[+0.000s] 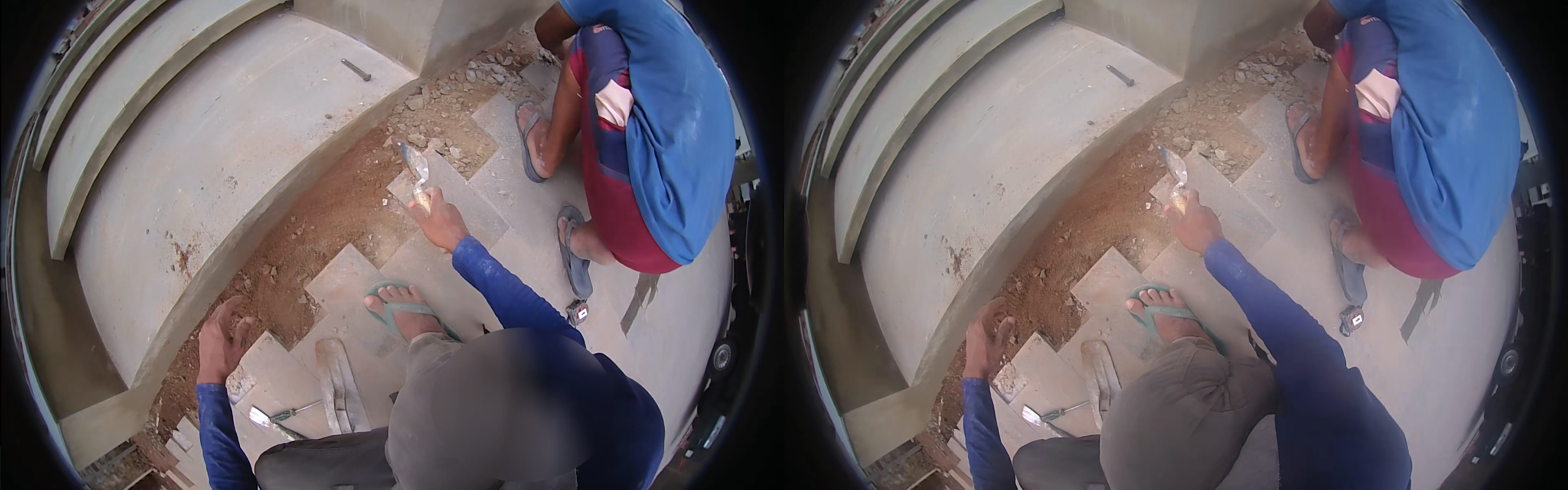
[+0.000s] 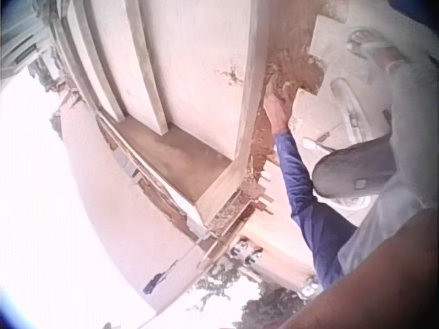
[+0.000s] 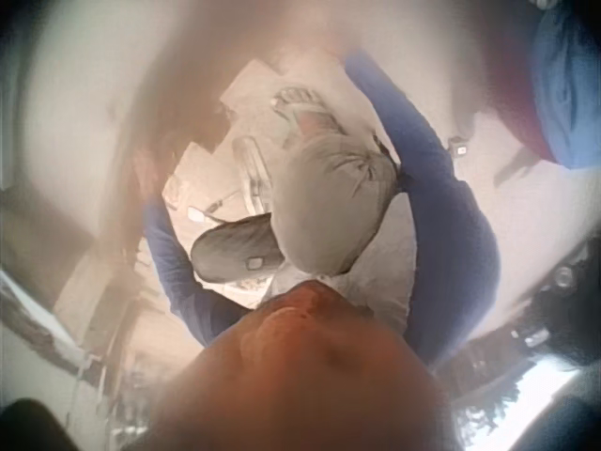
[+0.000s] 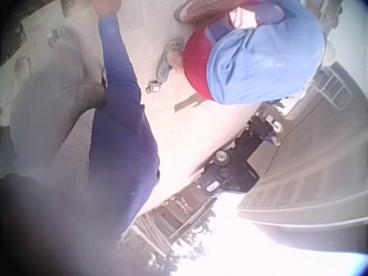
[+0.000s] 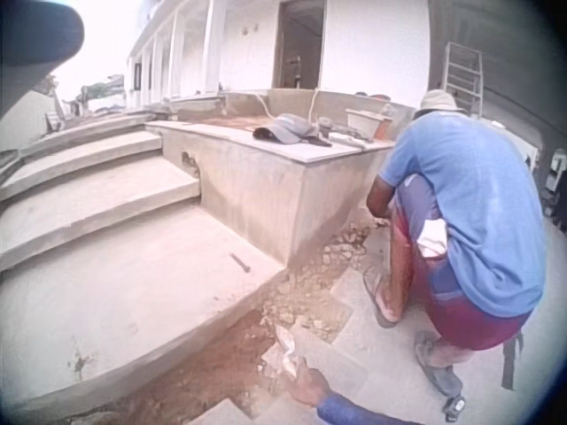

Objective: The person uses a hammer to tap a tile into place, then uses a trowel to scoop debris from the floor and place it into a white bucket. They continue to clear the area around the tiles with the trowel.

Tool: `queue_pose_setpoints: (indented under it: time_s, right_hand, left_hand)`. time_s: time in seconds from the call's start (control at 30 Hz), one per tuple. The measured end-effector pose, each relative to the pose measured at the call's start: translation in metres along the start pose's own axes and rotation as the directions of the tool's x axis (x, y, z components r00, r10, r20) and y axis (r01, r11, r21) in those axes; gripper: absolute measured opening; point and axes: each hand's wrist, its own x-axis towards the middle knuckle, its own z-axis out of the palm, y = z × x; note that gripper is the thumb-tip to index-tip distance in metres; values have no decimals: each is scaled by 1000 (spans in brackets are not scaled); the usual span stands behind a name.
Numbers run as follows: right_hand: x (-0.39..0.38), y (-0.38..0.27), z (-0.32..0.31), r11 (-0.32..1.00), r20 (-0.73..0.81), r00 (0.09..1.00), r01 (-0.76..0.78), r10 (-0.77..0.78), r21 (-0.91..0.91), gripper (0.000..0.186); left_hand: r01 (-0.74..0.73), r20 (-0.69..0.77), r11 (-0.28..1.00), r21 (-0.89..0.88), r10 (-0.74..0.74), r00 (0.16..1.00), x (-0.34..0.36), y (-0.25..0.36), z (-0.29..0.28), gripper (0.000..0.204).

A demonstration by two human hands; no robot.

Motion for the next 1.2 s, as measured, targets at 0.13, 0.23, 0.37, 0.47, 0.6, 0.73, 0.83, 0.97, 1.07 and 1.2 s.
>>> queue_pose_setpoints:
  time_s: [0.13, 0.23, 0.37, 0.47, 0.6, 0.73, 0.83, 0.97, 1.07, 1.2]
  right_hand:
    - [-5, 16, -24, 993, -3, 993, 118, -118, 21, 46]
    - [-17, -3, -3, 972, 108, 966, 227, -233, 65, 48]
    - [-38, -3, 7, 918, 306, 870, 394, -386, 39, 48]
    - [-57, -33, 31, 861, 513, 723, 505, -462, 63, 47]
    - [-47, -75, 77, 712, 541, 601, 702, -588, -6, 43]
    - [-6, -115, 110, 659, 649, 600, 726, -469, -195, 45]
    - [42, -100, 108, 529, 700, 551, 799, -454, -286, 53]
    - [52, -126, 92, 480, 712, 606, 771, -355, -418, 55]
    - [12, -153, 121, 518, 684, 589, 782, -430, -347, 54]
    - [17, -146, 163, 486, 592, 690, 719, -417, -496, 52]
  left_hand:
    - [291, 48, 863, -414, -298, 953, -13, -6, 12, 49]
    - [532, 6, 747, -398, -578, 816, -122, -68, -11, 54]
    - [723, -265, 509, -467, -861, 435, -268, -64, 37, 55]
    - [765, -337, 155, -625, -938, -85, -400, -15, 100, 54]
    - [765, -463, 65, -641, -827, -319, -519, 81, 190, 56]
    - [777, -640, 32, -628, -588, -494, -540, 117, 243, 48]
    - [726, -566, -65, -685, -579, -586, -551, 110, 265, 46]
    - [661, -478, -119, -741, -597, -644, -555, 109, 281, 44]
    - [611, -418, -139, -779, -611, -672, -556, 109, 283, 43]
    - [466, -238, -174, -867, -679, -695, -556, 112, 270, 42]
